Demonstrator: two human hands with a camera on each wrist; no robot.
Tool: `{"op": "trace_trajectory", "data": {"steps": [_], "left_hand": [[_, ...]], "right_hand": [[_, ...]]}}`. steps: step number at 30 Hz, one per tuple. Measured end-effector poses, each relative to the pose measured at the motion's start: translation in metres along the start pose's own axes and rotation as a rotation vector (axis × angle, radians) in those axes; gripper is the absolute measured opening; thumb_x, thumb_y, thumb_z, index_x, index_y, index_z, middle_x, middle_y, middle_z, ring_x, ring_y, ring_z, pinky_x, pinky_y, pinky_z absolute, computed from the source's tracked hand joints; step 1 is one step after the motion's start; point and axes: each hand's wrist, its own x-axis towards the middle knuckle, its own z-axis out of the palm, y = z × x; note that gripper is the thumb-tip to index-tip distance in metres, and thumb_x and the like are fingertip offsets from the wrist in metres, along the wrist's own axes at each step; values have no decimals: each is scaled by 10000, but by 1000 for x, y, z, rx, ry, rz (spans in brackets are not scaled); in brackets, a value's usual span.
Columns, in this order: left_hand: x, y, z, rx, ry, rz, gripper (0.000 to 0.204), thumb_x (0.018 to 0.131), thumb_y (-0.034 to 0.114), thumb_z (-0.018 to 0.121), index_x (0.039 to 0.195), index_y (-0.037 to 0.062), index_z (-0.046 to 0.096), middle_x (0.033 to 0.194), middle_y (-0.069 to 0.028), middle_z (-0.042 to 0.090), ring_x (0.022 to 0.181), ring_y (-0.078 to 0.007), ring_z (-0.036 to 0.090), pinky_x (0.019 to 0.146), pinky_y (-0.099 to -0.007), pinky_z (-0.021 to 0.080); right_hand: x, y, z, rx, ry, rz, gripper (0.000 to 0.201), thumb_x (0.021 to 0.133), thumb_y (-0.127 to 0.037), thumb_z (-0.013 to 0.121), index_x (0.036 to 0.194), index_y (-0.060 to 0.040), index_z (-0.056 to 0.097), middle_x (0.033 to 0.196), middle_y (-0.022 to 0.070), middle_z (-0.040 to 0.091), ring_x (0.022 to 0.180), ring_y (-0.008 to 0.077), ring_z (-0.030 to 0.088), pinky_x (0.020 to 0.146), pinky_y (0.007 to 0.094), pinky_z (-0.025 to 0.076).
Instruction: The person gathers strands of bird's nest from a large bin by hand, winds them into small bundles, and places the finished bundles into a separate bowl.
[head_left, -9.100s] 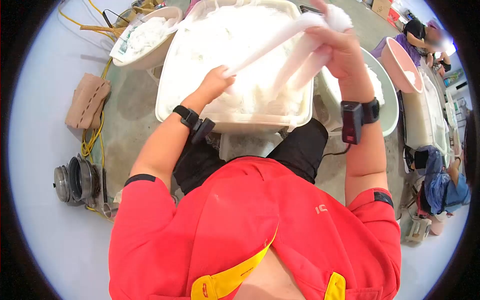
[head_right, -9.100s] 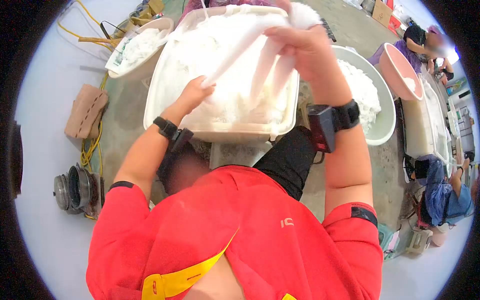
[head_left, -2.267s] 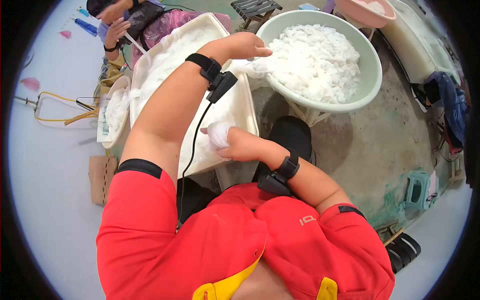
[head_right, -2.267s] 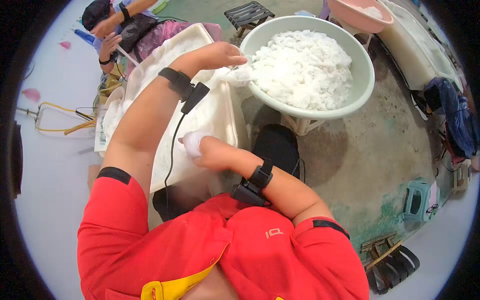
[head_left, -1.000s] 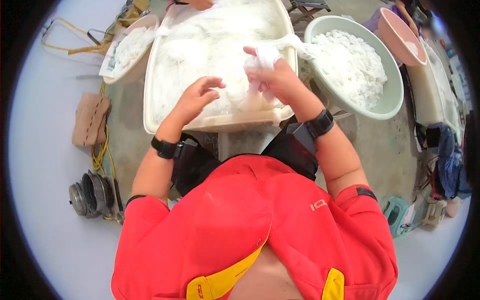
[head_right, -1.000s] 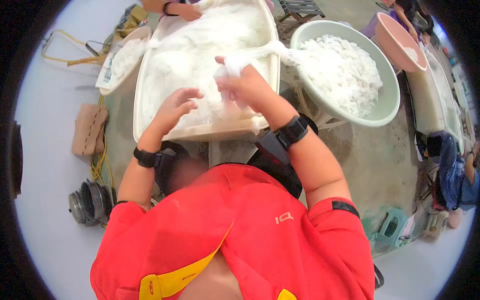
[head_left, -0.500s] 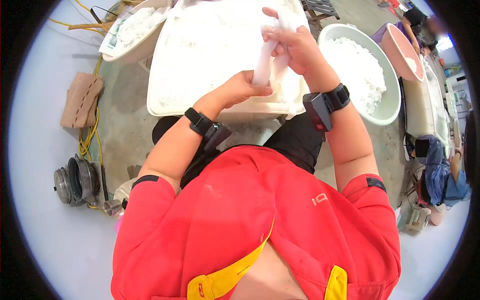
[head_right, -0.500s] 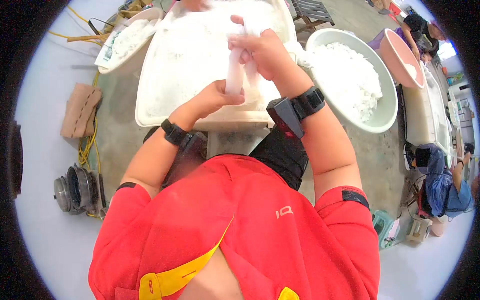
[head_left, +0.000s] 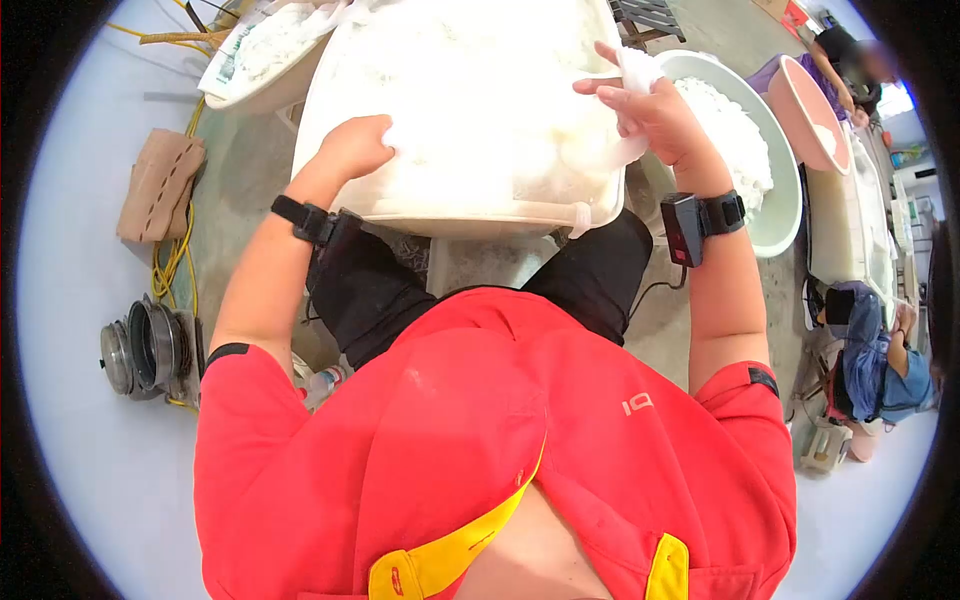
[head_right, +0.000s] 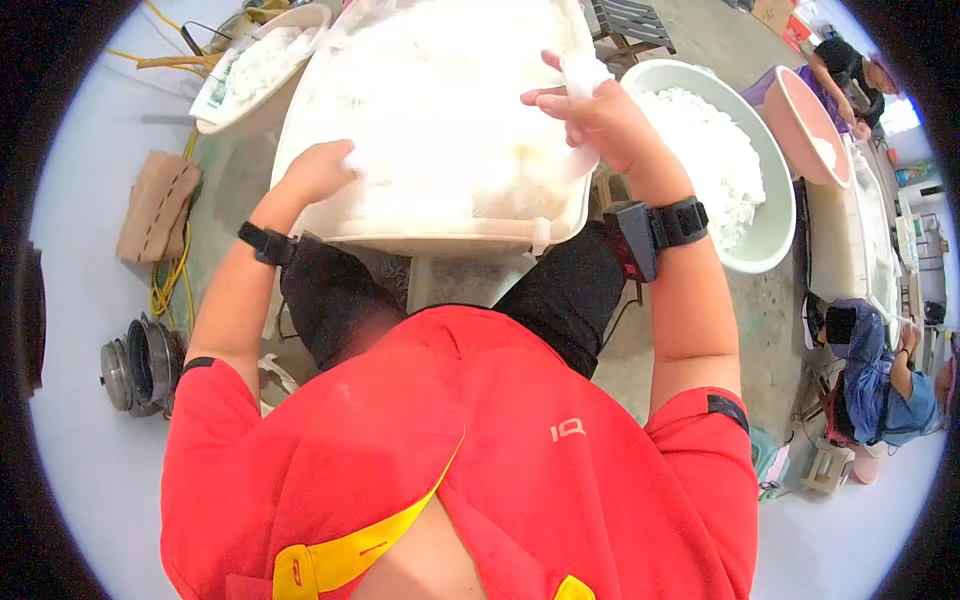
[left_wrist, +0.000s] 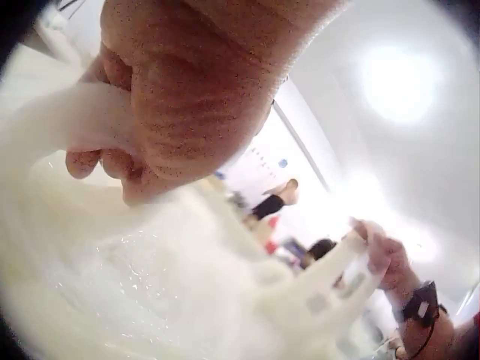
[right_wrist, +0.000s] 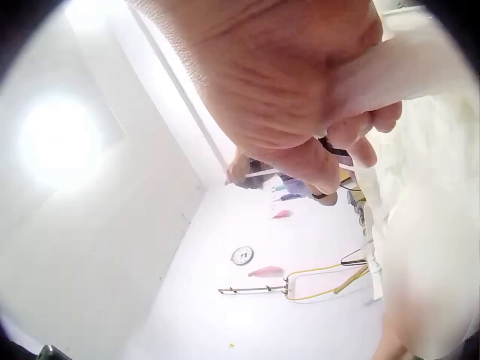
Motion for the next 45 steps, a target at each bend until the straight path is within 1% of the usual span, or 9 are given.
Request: {"op": "trace_trajectory", "data": {"steps": [3, 6, 10, 13, 21, 26, 33, 39, 45], "left_hand": [[12, 16, 3, 26, -180, -248, 484, 763, 179, 573, 1223, 52, 494, 1069, -192, 601, 1023, -348, 553, 858, -438, 444], [18, 51, 33, 189, 286, -31, 496, 770, 152, 551, 1250, 67, 464, 1227, -190, 506, 1127, -356, 477, 923, -445, 411], [54, 120, 49, -188, 250, 248, 598, 749, 217, 636, 1299, 129, 420, 1292, -149, 449, 1167, -326, 442, 919, -536, 378], [56, 143, 48, -71, -13, 166, 588, 728, 179, 652, 1282, 178, 455, 1202, -126, 519, 1144, -312, 458, 892, -508, 396], [39, 61, 20, 185, -319, 113, 247, 743, 148, 592, 986, 170, 633, 947, -85, 646, 953, -279, 598, 832, -530, 408], [24, 22, -5, 344, -278, -253, 373, 737, 186, 622, 1106, 142, 591, 1249, -149, 499, 1195, -296, 442, 893, -510, 392], [52, 107, 45, -89, 103, 298, 492, 746, 127, 587, 1226, 156, 482, 1361, -159, 378, 1234, -333, 383, 944, -499, 372], [61, 106, 58, 140, -469, 278, 297, 793, 120, 536, 1079, 133, 612, 1095, -96, 614, 1041, -262, 573, 843, -396, 468], [37, 46, 32, 406, -438, 278, 270, 788, 97, 540, 1032, 140, 646, 993, -110, 652, 971, -272, 602, 836, -407, 466]], "right_hand": [[1, -3, -8, 15, 19, -49, 604, 788, -163, 615, 1337, -35, 401, 944, 49, 660, 545, 31, 374, 523, 183, 341], [1, -11, -12, -30, 8, -104, 574, 800, -167, 608, 1326, -37, 419, 902, 48, 653, 549, 30, 383, 522, 182, 345], [4, -25, -12, -9, 4, -138, 568, 797, -176, 620, 1309, -21, 430, 846, 50, 639, 543, 33, 397, 514, 186, 347], [5, -34, -16, 24, 7, -171, 602, 778, -172, 646, 1302, 15, 417, 824, 67, 646, 543, 42, 428, 507, 203, 351], [-15, -41, -22, -34, 60, -132, 570, 777, -171, 643, 1280, 20, 454, 811, 72, 633, 554, 46, 442, 530, 208, 352], [-17, -40, -17, -41, 25, -137, 552, 793, -178, 629, 1287, -2, 457, 787, 42, 605, 568, 39, 425, 520, 195, 335], [-5, -36, -7, -8, -40, -146, 545, 802, -192, 622, 1293, -17, 462, 789, 29, 599, 555, 28, 392, 524, 189, 328], [-15, -42, -13, -100, 1, -82, 547, 798, -184, 623, 1293, -19, 459, 778, 28, 592, 522, 23, 377, 512, 180, 325], [-23, -36, -19, -84, 29, -28, 522, 800, -170, 608, 1288, -42, 472, 776, 13, 582, 521, 23, 368, 506, 172, 317]]}}
